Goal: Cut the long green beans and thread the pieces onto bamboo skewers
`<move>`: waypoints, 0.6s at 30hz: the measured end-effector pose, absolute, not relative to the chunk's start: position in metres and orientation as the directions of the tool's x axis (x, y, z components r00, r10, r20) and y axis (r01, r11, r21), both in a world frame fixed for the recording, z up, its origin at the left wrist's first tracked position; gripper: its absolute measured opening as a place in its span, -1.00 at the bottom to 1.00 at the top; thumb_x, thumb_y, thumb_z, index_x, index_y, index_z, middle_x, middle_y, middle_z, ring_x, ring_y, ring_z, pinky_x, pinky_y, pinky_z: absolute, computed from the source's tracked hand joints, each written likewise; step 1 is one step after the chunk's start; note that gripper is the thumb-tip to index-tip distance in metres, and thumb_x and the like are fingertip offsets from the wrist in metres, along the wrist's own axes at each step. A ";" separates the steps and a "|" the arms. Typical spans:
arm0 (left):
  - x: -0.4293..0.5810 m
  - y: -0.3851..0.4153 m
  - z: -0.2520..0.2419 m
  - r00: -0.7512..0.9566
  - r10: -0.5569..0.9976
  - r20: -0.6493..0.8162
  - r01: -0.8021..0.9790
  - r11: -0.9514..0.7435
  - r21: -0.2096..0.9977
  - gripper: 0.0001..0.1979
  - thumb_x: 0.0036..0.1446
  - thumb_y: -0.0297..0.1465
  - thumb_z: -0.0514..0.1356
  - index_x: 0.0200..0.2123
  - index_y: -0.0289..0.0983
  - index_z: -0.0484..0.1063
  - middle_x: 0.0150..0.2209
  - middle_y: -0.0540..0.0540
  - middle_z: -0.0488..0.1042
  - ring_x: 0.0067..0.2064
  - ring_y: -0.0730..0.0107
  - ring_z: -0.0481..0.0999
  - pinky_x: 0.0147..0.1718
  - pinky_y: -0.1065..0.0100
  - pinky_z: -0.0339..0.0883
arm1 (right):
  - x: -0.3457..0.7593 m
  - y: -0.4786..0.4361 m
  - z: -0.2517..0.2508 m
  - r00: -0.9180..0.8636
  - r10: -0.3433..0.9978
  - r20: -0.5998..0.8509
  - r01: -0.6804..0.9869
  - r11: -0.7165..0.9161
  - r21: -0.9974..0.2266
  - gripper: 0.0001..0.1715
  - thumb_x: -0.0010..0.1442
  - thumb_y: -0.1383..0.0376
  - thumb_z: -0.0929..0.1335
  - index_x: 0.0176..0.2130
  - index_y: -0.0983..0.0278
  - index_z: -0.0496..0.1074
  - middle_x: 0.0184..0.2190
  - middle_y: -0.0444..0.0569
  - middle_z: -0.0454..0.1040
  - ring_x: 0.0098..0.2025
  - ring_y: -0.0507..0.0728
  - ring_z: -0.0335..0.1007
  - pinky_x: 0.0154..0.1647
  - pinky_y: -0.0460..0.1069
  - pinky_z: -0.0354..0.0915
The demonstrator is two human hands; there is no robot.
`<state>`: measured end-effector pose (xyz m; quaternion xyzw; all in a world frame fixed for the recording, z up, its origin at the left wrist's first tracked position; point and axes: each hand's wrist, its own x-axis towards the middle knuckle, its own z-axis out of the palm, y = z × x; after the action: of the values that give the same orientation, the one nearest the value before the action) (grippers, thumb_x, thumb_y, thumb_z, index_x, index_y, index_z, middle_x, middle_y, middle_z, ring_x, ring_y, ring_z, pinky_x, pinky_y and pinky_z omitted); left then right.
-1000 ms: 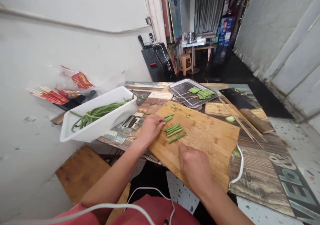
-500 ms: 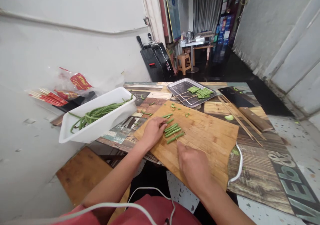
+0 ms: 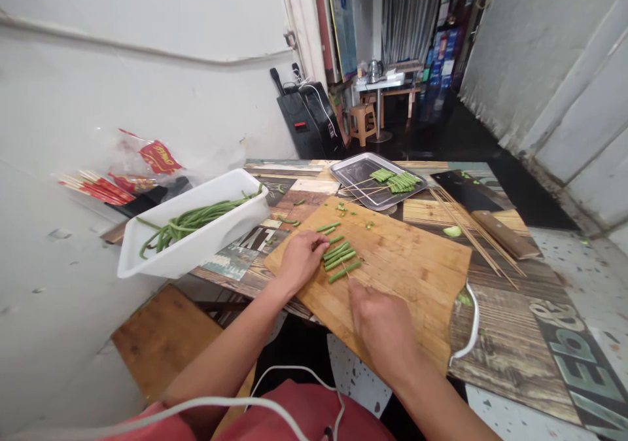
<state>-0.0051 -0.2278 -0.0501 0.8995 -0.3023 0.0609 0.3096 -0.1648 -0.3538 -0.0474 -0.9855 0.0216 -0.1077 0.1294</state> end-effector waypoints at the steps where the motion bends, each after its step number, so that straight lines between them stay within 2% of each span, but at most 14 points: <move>1: -0.005 -0.228 -0.051 0.814 -0.502 0.292 -0.574 -0.622 0.533 -0.88 0.07 -0.51 0.18 -0.42 -0.27 0.52 -0.40 -0.05 0.51 -0.33 0.36 0.45 -0.26 0.36 0.28 | -0.165 -0.354 -0.047 0.977 -0.072 0.203 -0.017 -0.965 -0.262 -0.64 0.27 0.38 0.14 -0.13 0.30 0.45 -0.47 0.02 0.55 -0.46 0.07 0.47 -0.44 -0.12 0.20; 8: -0.003 -0.228 -0.052 0.835 -0.482 0.267 -0.534 -0.589 0.606 -0.87 0.05 -0.52 0.17 -0.45 -0.27 0.52 -0.45 -0.01 0.50 -0.41 0.41 0.42 -0.34 0.40 0.25 | -0.164 -0.353 -0.046 0.981 -0.078 0.175 -0.028 -0.961 -0.274 -0.63 0.27 0.38 0.13 -0.11 0.30 0.45 -0.44 0.03 0.56 -0.43 0.08 0.48 -0.39 -0.11 0.23; 18: -0.001 -0.228 -0.051 0.831 -0.495 0.255 -0.537 -0.591 0.602 -0.88 0.05 -0.50 0.17 -0.45 -0.28 0.52 -0.49 -0.01 0.47 -0.42 0.42 0.41 -0.38 0.41 0.22 | -0.165 -0.355 -0.049 0.978 -0.075 0.192 -0.020 -0.961 -0.276 -0.65 0.26 0.38 0.15 -0.11 0.28 0.46 -0.43 0.02 0.56 -0.43 0.09 0.49 -0.42 -0.11 0.23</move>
<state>-0.0012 -0.2277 -0.0509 0.8915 -0.2894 0.0301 0.3471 -0.1648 -0.3546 -0.0490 -0.9850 0.0242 -0.1010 0.1378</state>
